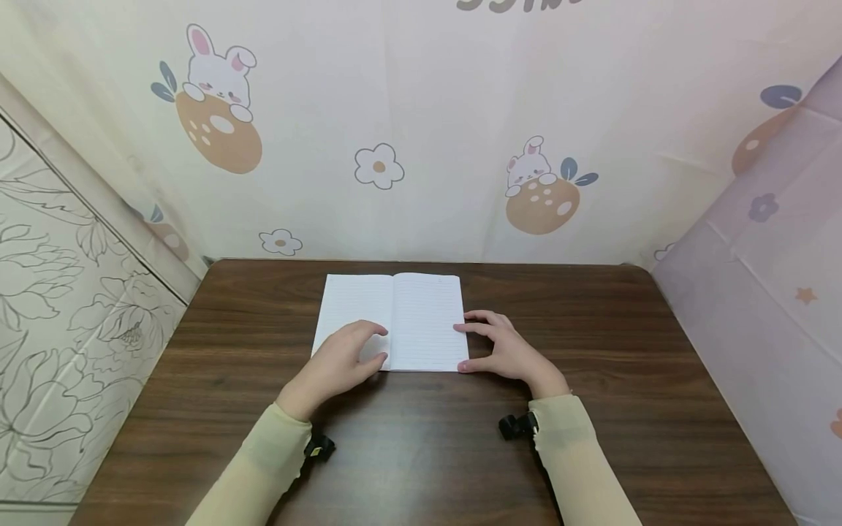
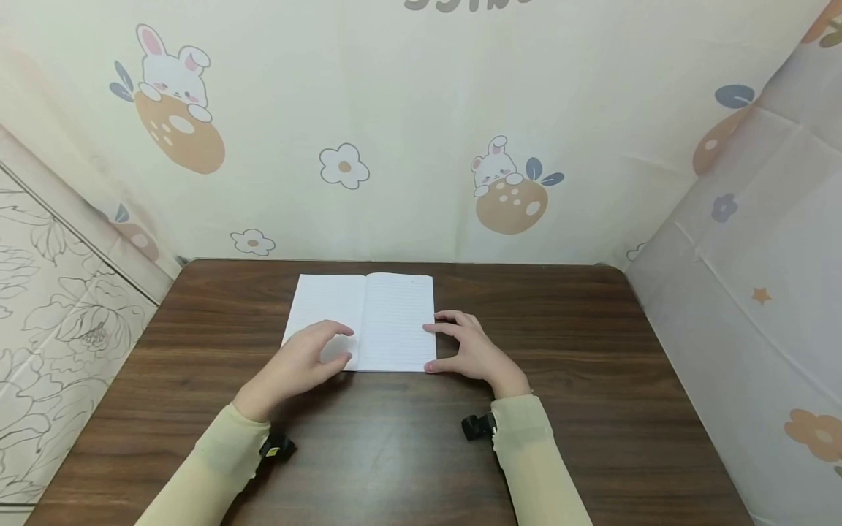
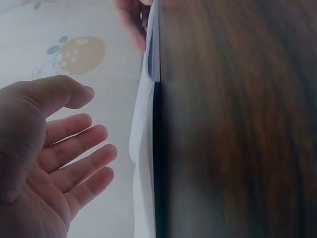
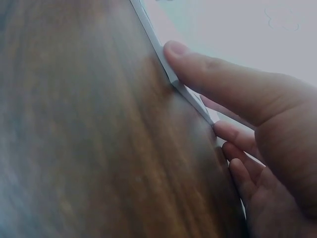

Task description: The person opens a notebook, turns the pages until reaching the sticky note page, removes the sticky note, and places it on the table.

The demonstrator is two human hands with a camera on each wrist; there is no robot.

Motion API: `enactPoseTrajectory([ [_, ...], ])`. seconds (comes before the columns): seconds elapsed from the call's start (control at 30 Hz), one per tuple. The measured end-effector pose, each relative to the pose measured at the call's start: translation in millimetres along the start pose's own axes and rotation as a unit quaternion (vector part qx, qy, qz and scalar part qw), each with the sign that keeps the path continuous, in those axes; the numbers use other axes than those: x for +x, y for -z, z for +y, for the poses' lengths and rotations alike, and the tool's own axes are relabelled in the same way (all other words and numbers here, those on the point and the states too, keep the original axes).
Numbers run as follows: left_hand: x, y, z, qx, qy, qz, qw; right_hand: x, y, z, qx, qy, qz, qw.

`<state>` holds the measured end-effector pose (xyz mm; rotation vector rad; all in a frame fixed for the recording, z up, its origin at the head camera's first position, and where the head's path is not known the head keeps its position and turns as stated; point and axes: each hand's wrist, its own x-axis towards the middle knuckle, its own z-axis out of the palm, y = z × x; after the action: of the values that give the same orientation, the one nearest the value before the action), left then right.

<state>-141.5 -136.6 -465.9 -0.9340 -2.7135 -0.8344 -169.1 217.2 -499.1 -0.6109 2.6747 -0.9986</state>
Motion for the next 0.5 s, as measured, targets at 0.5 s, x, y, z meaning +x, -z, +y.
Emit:
enactPoseTrajectory([
  [0.5,5.5,-9.1,12.0,0.009,-0.015,-0.016,0.9997,-1,1.4,-5,0.002,-0.008,0.003,1.0],
])
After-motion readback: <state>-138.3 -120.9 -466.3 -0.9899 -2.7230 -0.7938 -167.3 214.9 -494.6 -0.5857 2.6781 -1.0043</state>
